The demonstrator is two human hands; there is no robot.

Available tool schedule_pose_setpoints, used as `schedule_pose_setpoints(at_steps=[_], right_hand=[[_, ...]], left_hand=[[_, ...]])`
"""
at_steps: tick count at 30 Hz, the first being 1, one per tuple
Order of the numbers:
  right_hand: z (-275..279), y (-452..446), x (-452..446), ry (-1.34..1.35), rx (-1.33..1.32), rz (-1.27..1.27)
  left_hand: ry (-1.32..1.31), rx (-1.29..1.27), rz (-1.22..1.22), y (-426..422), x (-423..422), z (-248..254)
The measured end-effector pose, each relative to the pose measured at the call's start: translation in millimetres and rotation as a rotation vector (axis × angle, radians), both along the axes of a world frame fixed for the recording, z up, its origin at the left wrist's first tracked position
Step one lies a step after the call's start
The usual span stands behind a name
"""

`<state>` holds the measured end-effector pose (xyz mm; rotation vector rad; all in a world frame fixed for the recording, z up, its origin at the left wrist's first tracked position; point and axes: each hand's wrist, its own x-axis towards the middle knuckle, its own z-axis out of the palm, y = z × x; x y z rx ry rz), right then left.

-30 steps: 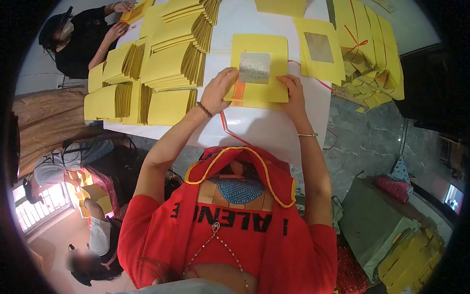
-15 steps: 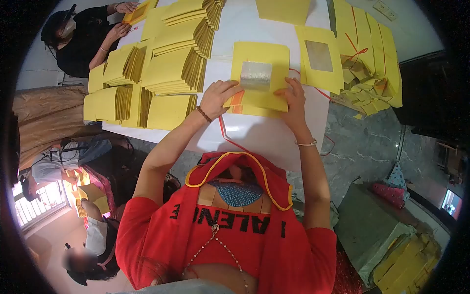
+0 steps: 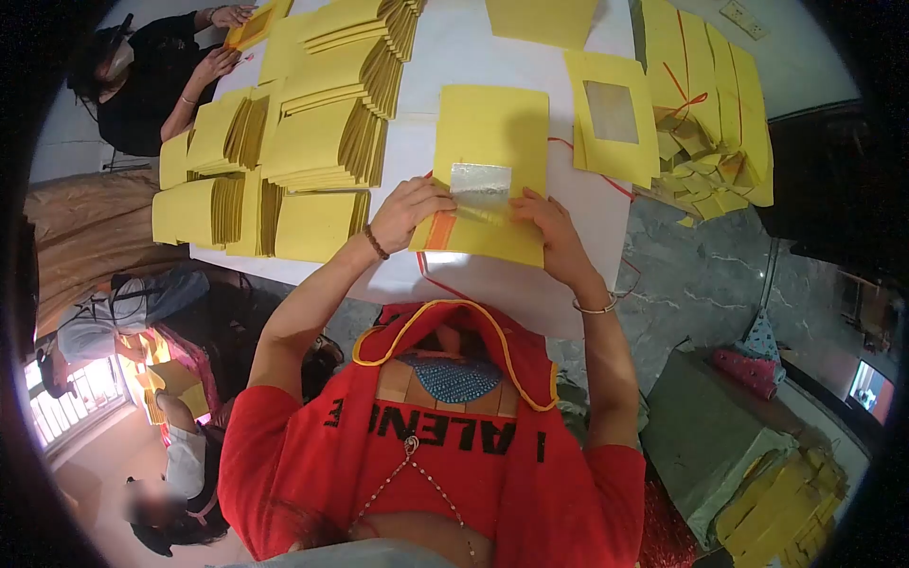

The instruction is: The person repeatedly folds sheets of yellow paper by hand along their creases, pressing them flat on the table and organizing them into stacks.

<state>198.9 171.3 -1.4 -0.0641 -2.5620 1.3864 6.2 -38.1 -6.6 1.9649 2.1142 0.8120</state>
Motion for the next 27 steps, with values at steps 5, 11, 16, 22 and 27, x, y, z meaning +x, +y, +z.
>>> schedule_pose_setpoints(at_steps=[5, 11, 16, 22, 27], right_hand=[[-11, 4, -6, 0.023, -0.141, -0.014], [2, 6, -18, -0.214, -0.251, -0.201], [-3, -4, -41, -0.219, -0.488, -0.495], [-3, -4, -46, -0.201, -0.416, -0.598], [3, -4, -47, -0.295, -0.245, -0.589]], left_hand=[[-0.201, 0.041, 0.044, 2, -3, -5], [-0.441, 0.099, 0.244, 9, 5, 1], [-0.73, -0.098, 0.658, 25, 5, -14], [-0.898, -0.02, 0.756, 37, 2, -22], [-0.884, 0.012, 0.777, 39, 3, -24]])
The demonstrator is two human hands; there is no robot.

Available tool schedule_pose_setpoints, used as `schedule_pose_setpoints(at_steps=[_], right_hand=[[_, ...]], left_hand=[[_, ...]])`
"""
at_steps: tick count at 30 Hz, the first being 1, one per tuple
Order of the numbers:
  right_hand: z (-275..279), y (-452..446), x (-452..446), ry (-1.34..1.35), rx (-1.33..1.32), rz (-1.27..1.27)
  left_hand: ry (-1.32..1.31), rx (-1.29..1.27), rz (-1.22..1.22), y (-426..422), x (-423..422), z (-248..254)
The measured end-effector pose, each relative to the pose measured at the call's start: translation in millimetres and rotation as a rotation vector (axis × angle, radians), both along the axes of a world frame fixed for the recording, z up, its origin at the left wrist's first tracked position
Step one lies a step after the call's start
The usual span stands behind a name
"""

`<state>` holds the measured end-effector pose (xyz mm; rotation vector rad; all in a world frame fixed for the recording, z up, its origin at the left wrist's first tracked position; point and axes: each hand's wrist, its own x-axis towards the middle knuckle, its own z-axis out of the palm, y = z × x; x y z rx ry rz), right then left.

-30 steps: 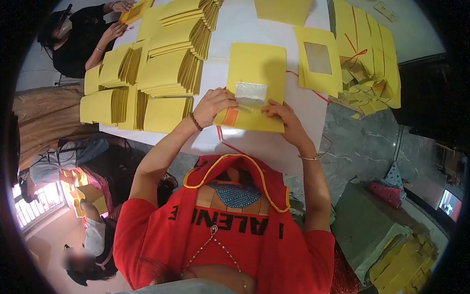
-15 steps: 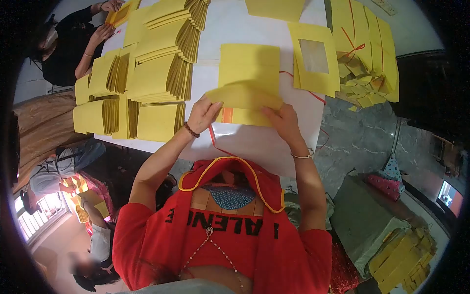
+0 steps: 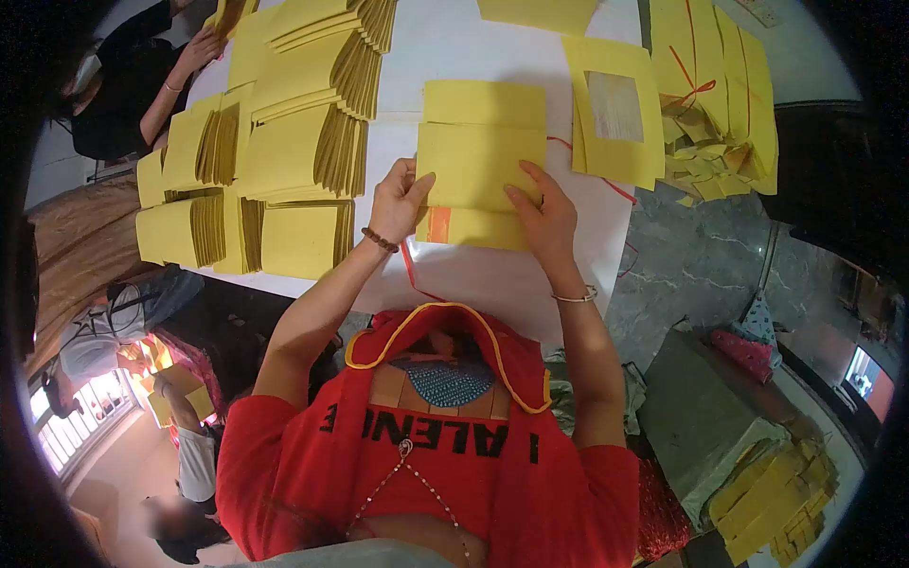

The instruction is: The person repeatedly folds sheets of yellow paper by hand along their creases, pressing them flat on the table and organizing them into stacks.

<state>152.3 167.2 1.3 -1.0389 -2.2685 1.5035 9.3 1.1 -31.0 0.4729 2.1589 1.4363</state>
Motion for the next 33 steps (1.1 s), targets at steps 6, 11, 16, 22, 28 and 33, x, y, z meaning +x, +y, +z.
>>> schedule_pose_setpoints(at_steps=[6, 11, 16, 22, 28, 33], right_hand=[[-16, -1, -1, 0.077, -0.002, -0.054], [-12, -2, -4, 0.074, 0.017, -0.07], [-13, -3, -7, 0.157, 0.024, -0.098], [-7, -4, -10, -0.062, 0.012, -0.11], [-9, 0, -10, -0.059, -0.029, -0.094], [-8, -2, -12, -0.004, 0.022, -0.082]], left_hand=[[-0.048, -0.018, -0.005, 5, -1, 17], [-0.033, -0.045, -0.028, 3, -5, 7], [-0.02, 0.002, -0.012, 5, -6, -3], [0.086, -0.039, -0.038, 7, -7, 3], [0.445, -0.358, -0.137, 5, -5, 38], [1.033, -0.12, -0.632, 20, 6, 39]])
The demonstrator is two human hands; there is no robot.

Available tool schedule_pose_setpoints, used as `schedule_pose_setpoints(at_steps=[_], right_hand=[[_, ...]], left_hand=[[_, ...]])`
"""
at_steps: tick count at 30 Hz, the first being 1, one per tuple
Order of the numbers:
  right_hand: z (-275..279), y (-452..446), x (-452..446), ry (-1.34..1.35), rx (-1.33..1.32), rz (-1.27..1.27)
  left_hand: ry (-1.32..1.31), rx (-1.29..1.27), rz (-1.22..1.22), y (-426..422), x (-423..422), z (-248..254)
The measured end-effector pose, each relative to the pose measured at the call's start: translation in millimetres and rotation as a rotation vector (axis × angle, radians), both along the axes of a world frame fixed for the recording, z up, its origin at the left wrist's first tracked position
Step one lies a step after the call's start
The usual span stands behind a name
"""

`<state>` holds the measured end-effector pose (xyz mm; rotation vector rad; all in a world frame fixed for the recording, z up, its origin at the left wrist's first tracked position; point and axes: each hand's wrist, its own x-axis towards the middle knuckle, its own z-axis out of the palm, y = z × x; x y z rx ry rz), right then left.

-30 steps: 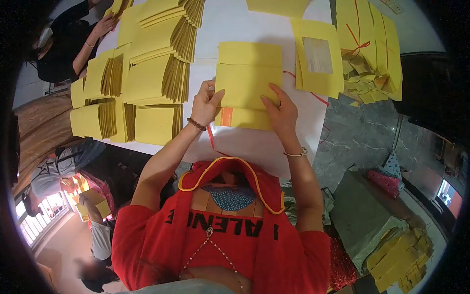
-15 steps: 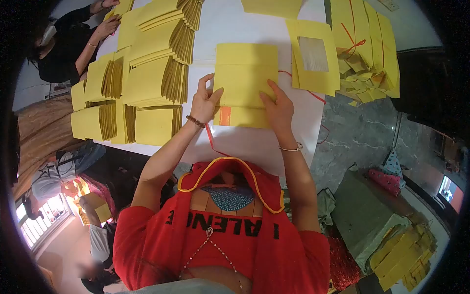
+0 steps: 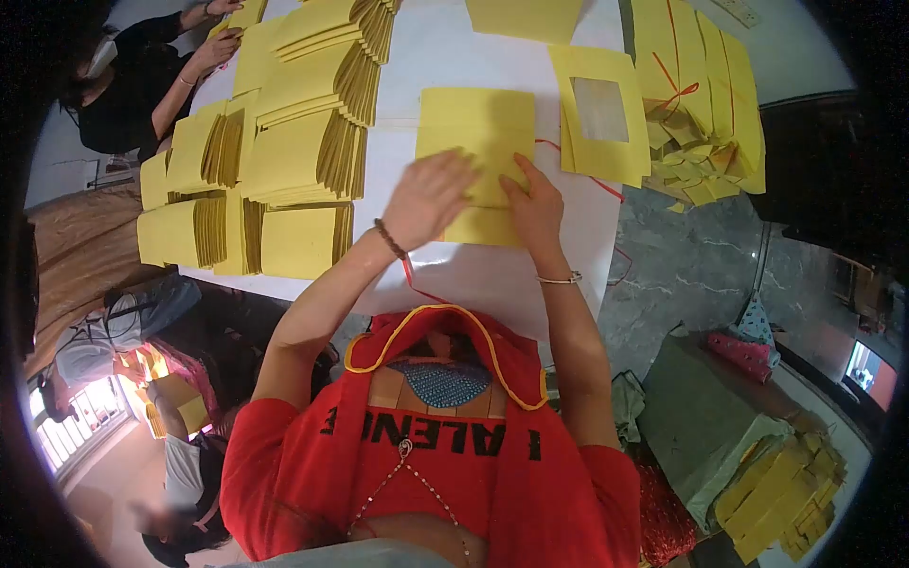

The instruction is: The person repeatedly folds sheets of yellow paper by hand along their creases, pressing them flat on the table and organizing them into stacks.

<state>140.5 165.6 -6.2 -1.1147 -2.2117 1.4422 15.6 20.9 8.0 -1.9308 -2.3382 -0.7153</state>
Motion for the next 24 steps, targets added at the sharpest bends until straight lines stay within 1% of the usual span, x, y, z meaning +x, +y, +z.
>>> schedule_pose_setpoints(at_steps=[1, 2, 4, 6, 9, 12, 13, 15, 16, 17, 18, 19, 20, 21, 22, 23, 24], right_hand=[[0, 1, 0, 0.0, 0.001, 0.005], [-1, 2, 0, -0.004, -0.04, 0.007], [-8, 3, 1, -0.009, -0.079, 0.003], [-15, 2, 1, 0.052, 0.125, 0.022], [-11, 1, 1, 0.038, 0.184, 0.041], [-15, 2, 4, 0.073, 0.143, 0.053], [-5, -4, 2, 0.074, 0.138, 0.056], [17, -19, -5, -0.212, 0.825, 0.031], [18, -21, -9, -0.219, 0.816, 0.032], [18, -22, -13, -0.151, 0.897, 0.221], [19, -23, -16, -0.079, 0.974, 0.411], [28, -25, -19, -0.029, 0.936, 0.547], [19, -25, -19, -0.031, 0.937, 0.548], [2, -25, -19, 0.036, 0.792, 0.493], [-4, -24, -21, 0.103, 0.647, 0.442], [-8, -21, -23, 0.11, 0.652, 0.456], [-9, -21, -24, 0.107, 0.605, 0.435]], left_hand=[[0.04, -0.039, -0.111, 3, 7, 0], [0.012, -0.091, -0.154, 6, 12, -2], [0.028, -0.119, -0.146, 7, 13, -12], [0.038, -0.149, -0.142, 9, 15, -19], [0.042, -0.202, -0.138, 7, 15, -20], [0.007, -0.219, -0.148, 8, 15, -21], [0.016, -0.23, -0.16, 7, 15, -23], [0.027, -0.245, -0.168, 10, 11, -17], [0.063, -0.437, -0.188, 13, 11, -4], [0.099, -0.627, -0.211, 14, 12, 2], [0.093, -0.63, -0.217, 12, 12, -4], [0.003, -0.486, -0.203, 9, 12, -12], [-0.084, -0.339, -0.183, 8, 11, -17], [-0.148, -0.535, -0.214, 15, 8, 4], [-0.148, -0.53, -0.206, 14, 6, -3], [-0.191, -0.447, -0.211, 11, 2, -16], [-0.233, -0.37, -0.223, 9, -1, -18]])
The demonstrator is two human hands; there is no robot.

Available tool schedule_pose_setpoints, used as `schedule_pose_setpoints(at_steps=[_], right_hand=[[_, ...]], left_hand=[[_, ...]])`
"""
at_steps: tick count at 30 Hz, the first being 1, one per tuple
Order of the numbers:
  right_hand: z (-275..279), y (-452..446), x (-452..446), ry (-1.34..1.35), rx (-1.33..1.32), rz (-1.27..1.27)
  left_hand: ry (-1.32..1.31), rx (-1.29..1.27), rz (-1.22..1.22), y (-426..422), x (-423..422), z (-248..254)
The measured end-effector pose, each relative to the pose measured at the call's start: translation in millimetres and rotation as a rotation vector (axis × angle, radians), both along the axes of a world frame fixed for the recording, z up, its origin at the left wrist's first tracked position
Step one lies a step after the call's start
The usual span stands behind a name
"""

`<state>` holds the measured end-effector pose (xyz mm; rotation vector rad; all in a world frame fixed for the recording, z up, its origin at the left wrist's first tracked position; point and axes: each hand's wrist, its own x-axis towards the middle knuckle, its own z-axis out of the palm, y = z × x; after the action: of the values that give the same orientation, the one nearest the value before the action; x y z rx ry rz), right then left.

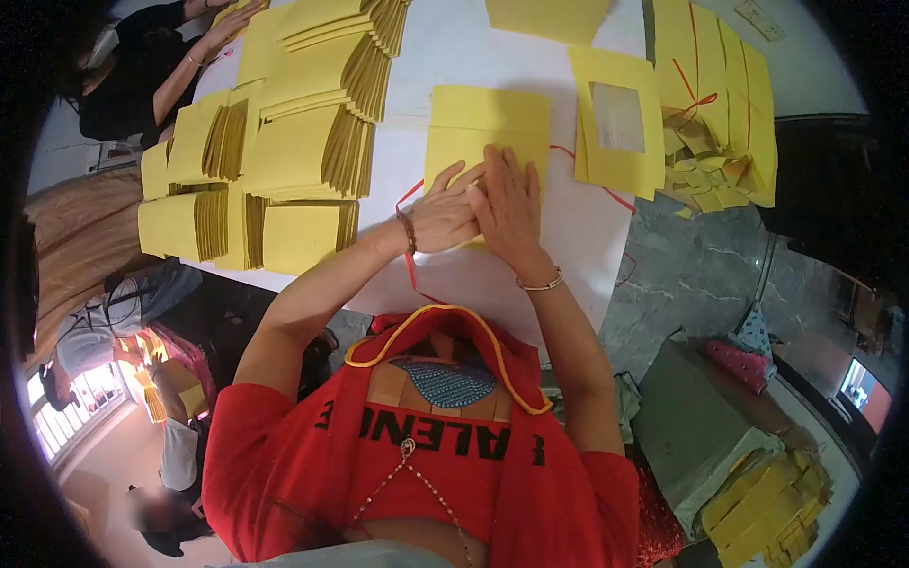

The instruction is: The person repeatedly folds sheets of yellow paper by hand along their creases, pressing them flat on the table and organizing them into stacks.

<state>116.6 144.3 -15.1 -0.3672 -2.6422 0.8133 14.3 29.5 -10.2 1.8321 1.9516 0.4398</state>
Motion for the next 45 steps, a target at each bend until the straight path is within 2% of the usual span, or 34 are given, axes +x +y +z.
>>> schedule_pose_setpoints(at_steps=[1, 3, 4, 5, 6, 7, 8, 10, 11, 15, 20, 22, 29, 31, 32, 35, 36, 37, 38, 40, 41, 42, 44, 45], right_hand=[[-1, -3, 3, -0.016, -0.051, -0.026], [-5, -3, 2, -0.035, -0.019, -0.035], [-7, -5, 1, -0.051, 0.008, -0.063], [-8, -7, 1, -0.054, 0.003, -0.064], [-6, -9, 1, -0.086, 0.172, -0.053], [-5, -8, -2, -0.111, 0.345, -0.042], [-4, -9, -3, -0.113, 0.346, -0.037], [-3, -10, -4, -0.124, 0.387, -0.046], [-3, -11, -3, -0.128, 0.382, -0.038], [-1, -8, -5, -0.186, 0.374, -0.023], [-5, -4, 1, -0.151, 0.309, -0.012], [-4, 5, 9, -0.285, 0.421, -0.117], [-17, 22, 22, -0.194, 0.315, -0.153], [-15, 22, 21, -0.205, 0.298, -0.152], [-13, 21, 21, -0.221, 0.279, -0.149], [-16, 23, 21, -0.217, 0.251, -0.129], [-22, 28, 21, -0.2, 0.258, -0.111], [-28, 37, 22, -0.172, 0.198, -0.044], [-32, 47, 21, -0.146, 0.137, 0.032], [-19, 62, 25, -0.14, -0.456, 0.059], [-10, 63, 27, -0.095, -0.521, 0.016], [-1, 59, 30, -0.056, -0.587, -0.036], [17, 46, 34, 0.02, -0.571, -0.046], [24, 42, 37, 0.098, -0.558, -0.102]], left_hand=[[-0.069, -0.02, 0.013, 1, -2, 1], [-0.713, 0.038, 0.135, 3, -26, -13], [-1.292, 0.221, 0.378, 2, -25, -18], [-1.457, 0.309, 0.426, -2, -32, -24], [-1.622, 0.409, 0.48, -4, -37, -20], [-1.48, 0.462, 0.529, -4, -38, -18], [-1.483, 0.466, 0.533, -5, -37, -16], [0.04, 0.306, 0.389, -7, -31, 8], [0.138, 0.241, 0.366, -8, -28, -1], [0.142, 0.191, 0.249, -11, -32, -18], [0.149, 0.155, 0.237, -11, -34, -18], [0.129, 0.171, 0.22, -12, -34, -19], [0.194, 0.124, 0.224, -11, -31, -12], [0.392, 0.16, 0.209, -11, -25, -1], [0.4, 0.165, 0.214, -11, -23, 1], [0.546, 0.3, -0.1, -6, -18, 3], [0.624, 0.233, -0.068, -5, -8, -5], [0.703, 0.162, -0.027, -3, 5, -11], [0.648, 0.176, 0.065, 4, 17, -17], [0.575, 0.145, 0.181, 15, 30, -10], [0.551, 0.106, 0.197, 20, 30, 1], [0.548, 0.176, 0.204, 24, 26, -4], [0.555, 0.244, 0.238, 14, 18, -4], [0.457, 0.321, 0.287, 7, 17, 3]])
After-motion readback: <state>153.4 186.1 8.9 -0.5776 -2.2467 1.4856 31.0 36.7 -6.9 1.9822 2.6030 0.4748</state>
